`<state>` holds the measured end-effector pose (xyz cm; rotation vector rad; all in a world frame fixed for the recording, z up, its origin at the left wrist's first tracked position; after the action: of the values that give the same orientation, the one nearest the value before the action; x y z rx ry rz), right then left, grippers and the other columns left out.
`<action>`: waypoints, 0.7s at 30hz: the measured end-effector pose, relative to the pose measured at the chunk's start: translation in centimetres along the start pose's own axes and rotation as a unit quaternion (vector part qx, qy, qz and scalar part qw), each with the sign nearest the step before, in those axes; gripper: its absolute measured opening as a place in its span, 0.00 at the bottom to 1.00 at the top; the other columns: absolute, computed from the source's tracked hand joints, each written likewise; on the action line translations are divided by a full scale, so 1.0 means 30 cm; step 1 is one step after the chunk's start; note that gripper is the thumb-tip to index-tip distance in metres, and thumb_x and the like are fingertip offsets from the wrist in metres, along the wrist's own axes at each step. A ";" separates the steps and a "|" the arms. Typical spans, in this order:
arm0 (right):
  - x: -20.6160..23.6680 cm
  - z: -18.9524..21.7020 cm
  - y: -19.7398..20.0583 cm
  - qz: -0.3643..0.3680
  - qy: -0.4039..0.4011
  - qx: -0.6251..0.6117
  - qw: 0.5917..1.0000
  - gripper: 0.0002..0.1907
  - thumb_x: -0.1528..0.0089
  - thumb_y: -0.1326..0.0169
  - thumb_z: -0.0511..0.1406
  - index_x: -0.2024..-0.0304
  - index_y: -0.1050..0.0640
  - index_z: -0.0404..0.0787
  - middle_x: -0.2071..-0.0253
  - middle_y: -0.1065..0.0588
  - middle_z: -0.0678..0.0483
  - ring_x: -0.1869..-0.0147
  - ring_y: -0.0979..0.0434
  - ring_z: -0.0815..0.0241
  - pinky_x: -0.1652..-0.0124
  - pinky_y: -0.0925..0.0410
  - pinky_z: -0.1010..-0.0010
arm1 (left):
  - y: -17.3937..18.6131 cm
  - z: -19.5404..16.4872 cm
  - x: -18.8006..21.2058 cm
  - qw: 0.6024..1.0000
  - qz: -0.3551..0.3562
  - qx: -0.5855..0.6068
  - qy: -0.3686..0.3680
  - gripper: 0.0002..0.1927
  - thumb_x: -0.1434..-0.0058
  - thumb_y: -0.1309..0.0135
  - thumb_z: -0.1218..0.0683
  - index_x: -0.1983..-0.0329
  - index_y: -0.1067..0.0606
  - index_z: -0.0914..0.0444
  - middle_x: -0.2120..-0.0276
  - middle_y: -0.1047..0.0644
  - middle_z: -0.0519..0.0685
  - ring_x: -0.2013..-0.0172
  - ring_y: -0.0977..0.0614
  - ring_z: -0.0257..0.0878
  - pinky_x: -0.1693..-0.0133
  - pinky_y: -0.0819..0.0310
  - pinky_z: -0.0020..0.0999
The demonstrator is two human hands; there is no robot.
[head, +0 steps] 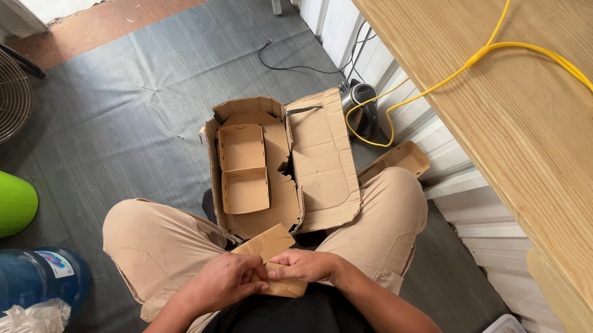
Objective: The person sits on the floor folding flat die-cut cardboard blanks into takeout-style boxes, pressing the tabs and sides to shape each box and setting finished ones aside. They briefly walk to a counter to retrieve a digital timer, set it, and return to folding more boxes.
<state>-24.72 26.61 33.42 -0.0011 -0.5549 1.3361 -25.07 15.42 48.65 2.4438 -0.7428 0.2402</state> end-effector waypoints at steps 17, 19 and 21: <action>0.048 0.036 0.016 -0.063 -0.009 -0.072 0.995 0.29 0.31 0.47 0.48 0.36 0.28 0.35 0.44 0.24 0.56 0.42 0.28 0.71 0.44 0.33 0.76 | -0.008 0.071 -0.026 0.994 -0.063 0.070 0.048 0.17 0.43 0.34 0.51 0.56 0.25 0.61 0.85 0.40 0.46 0.81 0.39 0.36 0.76 0.40 0.36; 0.046 0.025 0.019 -0.065 -0.010 -0.071 0.995 0.29 0.31 0.47 0.48 0.36 0.28 0.35 0.44 0.24 0.57 0.42 0.28 0.71 0.44 0.33 0.76 | -0.013 0.071 -0.032 0.996 -0.035 0.053 0.062 0.16 0.43 0.34 0.50 0.58 0.26 0.61 0.86 0.40 0.46 0.82 0.40 0.36 0.76 0.42 0.37; 0.048 0.013 0.023 -0.068 -0.012 -0.068 0.995 0.29 0.32 0.47 0.48 0.36 0.28 0.35 0.45 0.25 0.57 0.42 0.28 0.72 0.44 0.33 0.76 | -0.009 0.060 -0.042 0.996 -0.027 0.061 0.056 0.16 0.43 0.34 0.50 0.59 0.26 0.62 0.87 0.40 0.45 0.83 0.40 0.35 0.77 0.43 0.37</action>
<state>-25.31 27.99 34.09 -0.0585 -0.6545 1.1648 -25.97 15.16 46.62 2.5375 -0.6302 0.4089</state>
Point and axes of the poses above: each hand's wrist, its own x-axis away from the middle knuckle, its own y-axis out of the back of the hand, z = x × y, the point moved 9 cm from there along -x, towards the middle knuckle
